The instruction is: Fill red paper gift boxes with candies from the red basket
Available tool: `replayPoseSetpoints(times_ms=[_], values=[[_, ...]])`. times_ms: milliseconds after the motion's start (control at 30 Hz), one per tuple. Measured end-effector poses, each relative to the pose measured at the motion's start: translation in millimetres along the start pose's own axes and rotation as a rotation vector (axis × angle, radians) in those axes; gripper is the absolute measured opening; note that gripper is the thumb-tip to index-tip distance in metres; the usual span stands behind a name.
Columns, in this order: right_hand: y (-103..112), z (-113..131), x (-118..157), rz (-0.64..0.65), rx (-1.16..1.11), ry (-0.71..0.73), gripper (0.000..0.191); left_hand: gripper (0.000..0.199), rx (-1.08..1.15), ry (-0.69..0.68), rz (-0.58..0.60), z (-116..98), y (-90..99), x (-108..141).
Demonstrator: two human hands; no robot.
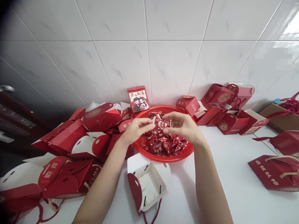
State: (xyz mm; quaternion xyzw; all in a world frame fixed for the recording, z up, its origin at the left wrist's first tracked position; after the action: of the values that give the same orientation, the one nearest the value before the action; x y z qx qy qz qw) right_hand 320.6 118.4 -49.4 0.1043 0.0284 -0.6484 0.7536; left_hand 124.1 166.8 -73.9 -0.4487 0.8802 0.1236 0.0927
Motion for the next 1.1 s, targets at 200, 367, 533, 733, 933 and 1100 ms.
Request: replayPoseSetpoints(times_ms=[200, 367, 533, 733, 933, 1100], values=[[-2, 9, 5, -0.067, -0.045, 0.051, 0.035, 0.03, 0.029, -0.091, -0.148, -13, 2.1, 3], [0, 10, 9, -0.075, -0.011, 0.053, 0.031, 0.031, 0.094, -0.104, -0.18, -20, -0.9, 5], [2, 13, 10, -0.049, 0.028, 0.083, 0.033, 0.033, 0.12, -0.089, -0.194, -20, -1.1, 4], [3, 9, 9, 0.036, -0.101, 0.057, 0.029, 0.032, 0.159, -0.102, -0.125, -21, -1.7, 6], [1, 9, 10, 0.092, -0.203, 0.008, 0.031, 0.035, 0.251, -0.079, -0.06, -22, -2.8, 7], [2, 14, 13, 0.009, -0.1, 0.048, 0.026, 0.034, 0.202, -0.047, -0.097, -19, -1.8, 9]])
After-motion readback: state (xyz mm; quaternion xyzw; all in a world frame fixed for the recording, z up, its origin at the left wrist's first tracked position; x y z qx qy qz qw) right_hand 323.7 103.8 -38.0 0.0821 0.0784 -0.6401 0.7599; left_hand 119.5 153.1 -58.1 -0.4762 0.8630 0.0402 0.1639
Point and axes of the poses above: each hand's wrist, its own x-axis away from the middle knuckle, its own y-axis out of the back of the hand, z = x × y, the point moved 3 cm from there along -x, towards the middle knuckle, and after that the axes turned 2 degrees about -y, right-handed, at the moved point
